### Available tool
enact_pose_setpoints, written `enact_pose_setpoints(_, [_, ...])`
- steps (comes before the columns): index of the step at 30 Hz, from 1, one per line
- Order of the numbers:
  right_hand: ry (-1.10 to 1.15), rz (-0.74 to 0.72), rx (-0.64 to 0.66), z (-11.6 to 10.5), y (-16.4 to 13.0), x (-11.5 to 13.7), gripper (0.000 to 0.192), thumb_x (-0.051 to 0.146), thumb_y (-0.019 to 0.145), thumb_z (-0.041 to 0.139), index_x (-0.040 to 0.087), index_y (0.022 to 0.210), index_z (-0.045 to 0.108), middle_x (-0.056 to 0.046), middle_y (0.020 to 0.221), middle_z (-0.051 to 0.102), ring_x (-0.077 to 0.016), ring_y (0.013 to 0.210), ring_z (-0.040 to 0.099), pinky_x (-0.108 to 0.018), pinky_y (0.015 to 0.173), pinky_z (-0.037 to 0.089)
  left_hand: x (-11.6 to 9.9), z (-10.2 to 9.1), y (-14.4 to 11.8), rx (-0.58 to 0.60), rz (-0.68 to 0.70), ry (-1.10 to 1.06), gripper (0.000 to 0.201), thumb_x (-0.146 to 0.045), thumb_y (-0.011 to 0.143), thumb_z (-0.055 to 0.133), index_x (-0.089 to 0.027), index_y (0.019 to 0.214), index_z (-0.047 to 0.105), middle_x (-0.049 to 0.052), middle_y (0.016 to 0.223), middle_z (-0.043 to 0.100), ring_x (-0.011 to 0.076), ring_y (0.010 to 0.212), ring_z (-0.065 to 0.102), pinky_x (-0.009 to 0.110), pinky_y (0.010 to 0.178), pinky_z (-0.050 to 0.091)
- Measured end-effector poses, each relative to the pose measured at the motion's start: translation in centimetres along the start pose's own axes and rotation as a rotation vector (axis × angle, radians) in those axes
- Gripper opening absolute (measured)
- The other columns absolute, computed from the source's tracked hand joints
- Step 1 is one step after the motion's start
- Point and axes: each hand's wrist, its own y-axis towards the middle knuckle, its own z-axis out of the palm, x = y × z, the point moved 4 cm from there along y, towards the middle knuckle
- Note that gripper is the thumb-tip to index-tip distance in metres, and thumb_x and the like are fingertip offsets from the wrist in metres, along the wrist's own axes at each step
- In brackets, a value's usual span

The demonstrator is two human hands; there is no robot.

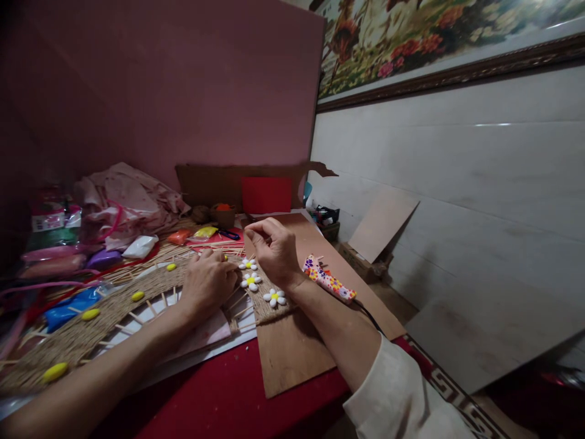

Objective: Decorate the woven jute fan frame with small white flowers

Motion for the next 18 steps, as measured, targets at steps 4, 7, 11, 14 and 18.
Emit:
enact_pose_setpoints(4, [0.001, -0.002, -0.003, 0.02, 0.01, 0.0, 0.012, 0.024, 0.086, 0.056, 0.019, 0.079, 0.064, -0.002, 0.076, 0.061, -0.0132, 0.068, 0.055, -0.026, 0.059, 0.043, -0.13, 0.13, 0.05, 0.006, 0.032, -0.024, 0.03, -0.02, 0.077, 0.045, -0.02, 0.072, 0.074, 0.012, 0.083, 0.066, 0.0292, 0.089, 0.051, 0.042, 0.074, 0.033])
enact_pose_setpoints(7, [-0.013, -0.005, -0.003, 0.01, 0.03, 0.03, 0.012, 0.024, 0.086, 0.055, 0.019, 0.079, 0.064, -0.002, 0.076, 0.061, -0.0133, 0.068, 0.055, -0.026, 0.06, 0.043, -0.07, 0.24, 0.05, 0.016, 0.046, -0.051, 0.03, -0.02, 0.077, 0.045, -0.02, 0.073, 0.075, 0.012, 0.081, 0.065, 0.029, 0.088, 0.051, 0.041, 0.073, 0.033])
enact_pose_setpoints(11, [-0.005, -0.017, -0.005, -0.03, 0.05, 0.11, 0.012, 0.024, 0.086, 0.056, 0.019, 0.079, 0.064, -0.002, 0.075, 0.06, -0.0128, 0.067, 0.054, -0.026, 0.06, 0.043, 0.02, 0.38, 0.12, 0.029, 0.051, -0.069, 0.03, -0.02, 0.077, 0.044, -0.02, 0.071, 0.074, 0.012, 0.08, 0.065, 0.029, 0.089, 0.052, 0.042, 0.073, 0.033])
enact_pose_setpoints(14, [-0.003, -0.014, -0.003, -0.03, 0.03, 0.07, 0.012, 0.023, 0.086, 0.056, 0.019, 0.079, 0.064, -0.002, 0.076, 0.061, -0.0128, 0.067, 0.054, -0.026, 0.06, 0.043, 0.01, 0.32, 0.15, 0.034, 0.047, -0.066, 0.029, -0.021, 0.076, 0.045, -0.021, 0.071, 0.074, 0.011, 0.08, 0.066, 0.029, 0.089, 0.052, 0.041, 0.073, 0.033])
enact_pose_setpoints(18, [0.0, -0.006, -0.006, -0.02, 0.01, -0.09, 0.012, 0.025, 0.086, 0.056, 0.019, 0.079, 0.064, -0.002, 0.076, 0.061, -0.0128, 0.067, 0.055, -0.026, 0.06, 0.043, 0.16, -0.02, 0.12, -0.004, -0.009, -0.035, 0.03, -0.022, 0.078, 0.045, -0.021, 0.073, 0.075, 0.012, 0.083, 0.067, 0.0292, 0.088, 0.052, 0.04, 0.072, 0.033])
